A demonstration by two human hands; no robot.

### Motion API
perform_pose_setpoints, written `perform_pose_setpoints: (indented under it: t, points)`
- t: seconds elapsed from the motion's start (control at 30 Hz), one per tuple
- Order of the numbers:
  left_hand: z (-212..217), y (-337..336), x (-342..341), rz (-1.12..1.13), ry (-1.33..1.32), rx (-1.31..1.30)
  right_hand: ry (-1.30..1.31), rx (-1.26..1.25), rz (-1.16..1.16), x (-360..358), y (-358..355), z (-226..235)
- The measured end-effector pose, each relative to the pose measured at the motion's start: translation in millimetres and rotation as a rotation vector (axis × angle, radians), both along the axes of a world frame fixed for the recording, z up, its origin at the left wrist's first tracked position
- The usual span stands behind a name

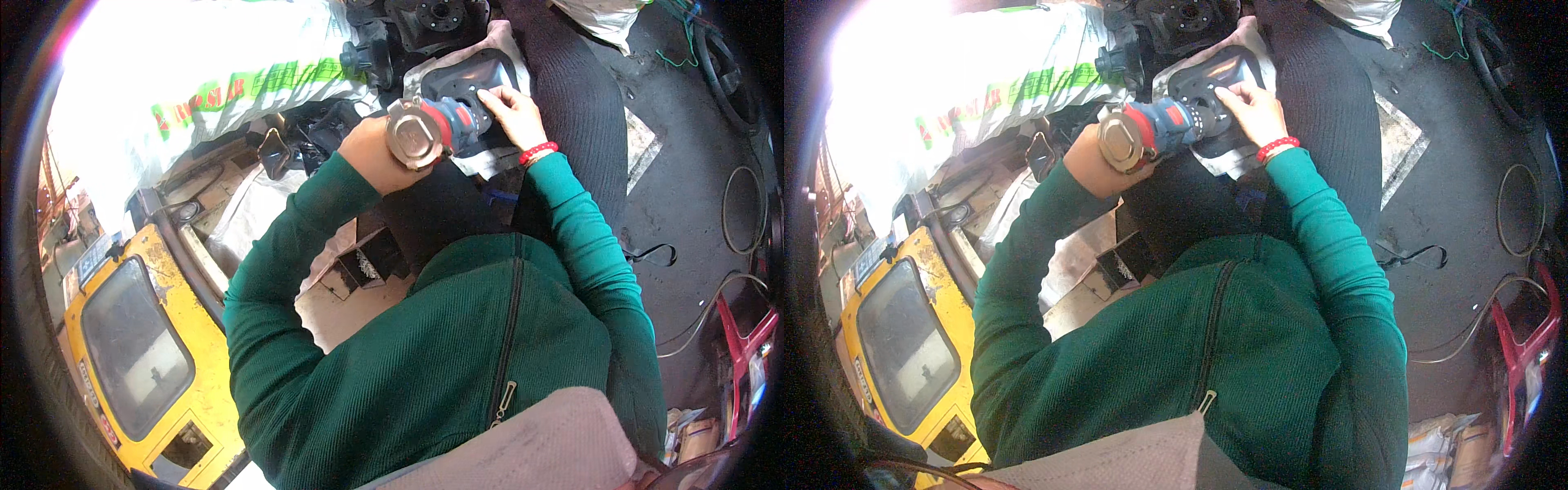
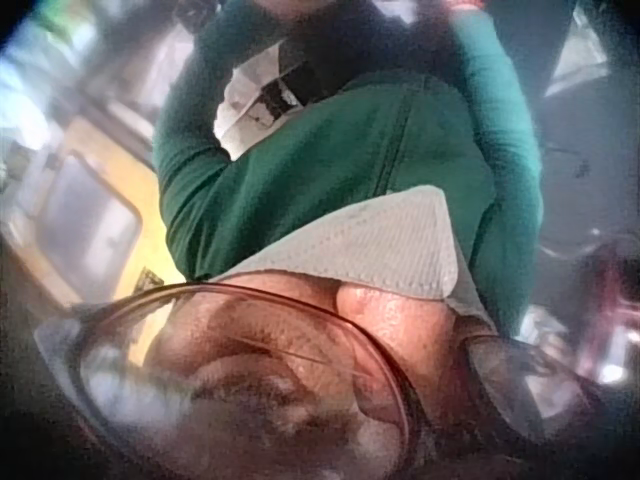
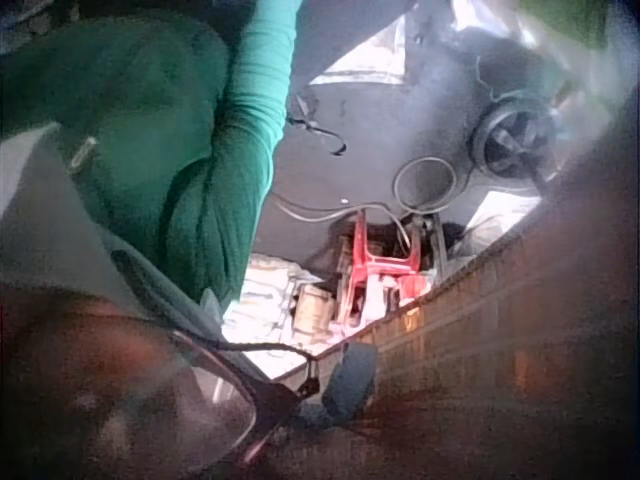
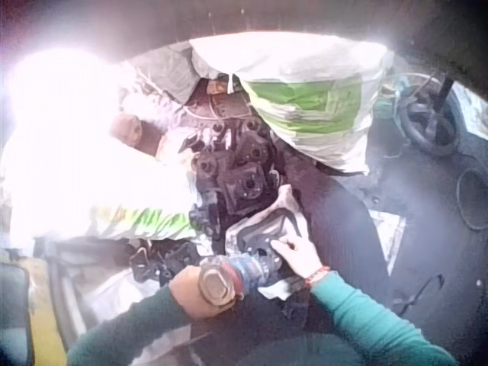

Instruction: The person uses a cordless drill to fasten bolts into a black mechanical part resting on their lap. They repeatedly pick up bolts, align them in holes, and tighten them with the drill, occasionally moving the part or reaching for additional bolts from nearby bags.

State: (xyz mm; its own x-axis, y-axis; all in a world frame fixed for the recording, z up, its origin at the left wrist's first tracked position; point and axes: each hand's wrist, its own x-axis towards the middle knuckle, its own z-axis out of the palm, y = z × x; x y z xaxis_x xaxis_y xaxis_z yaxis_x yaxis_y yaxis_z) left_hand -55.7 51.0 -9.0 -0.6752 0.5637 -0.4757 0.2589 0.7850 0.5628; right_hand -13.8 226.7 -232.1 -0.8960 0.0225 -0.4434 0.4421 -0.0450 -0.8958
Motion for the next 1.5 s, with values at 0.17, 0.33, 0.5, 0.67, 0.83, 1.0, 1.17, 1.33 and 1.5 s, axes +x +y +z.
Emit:
perform_pose_setpoints:
  t: [0.17, 0.33, 0.5, 0.67, 0.83, 1.0, 1.17, 1.33, 1.5]
  points:
    - [-3, 5, -2, -0.006, -0.061, -0.187, -0.051, -0.099, -0.008, -1, -1, -12]
    - [-19, -8, 11, 0.101, -0.104, -0.197, -0.035, -0.076, 0.000, 0, 2, -10]
    - [-21, 2, 10, 0.029, -0.059, -0.163, -0.050, -0.142, -0.016, 2, -1, -23]
    - [-33, -10, 24, 0.009, 0.175, -0.047, -0.040, -0.133, 0.010, -6, 1, -15]
    - [13, -23, 87, 0.172, 0.070, 0.088, 0.000, -0.069, -0.014, -4, -4, -21]
    - [-35, -69, 180, 0.250, 0.041, -0.024, 0.000, -0.126, -0.016, -6, -3, -11]
    - [-42, -70, 206, 0.391, 0.129, 0.201, 0.065, -0.110, -0.042, -1, -1, -10]
    - [-22, -82, 142, 0.618, 0.014, 0.344, 0.572, 0.506, -0.181, -3, -14, 2]
    - [-14, -87, 57, 0.578, -0.062, 0.193, 0.687, 0.462, -0.011, -29, -20, 4]
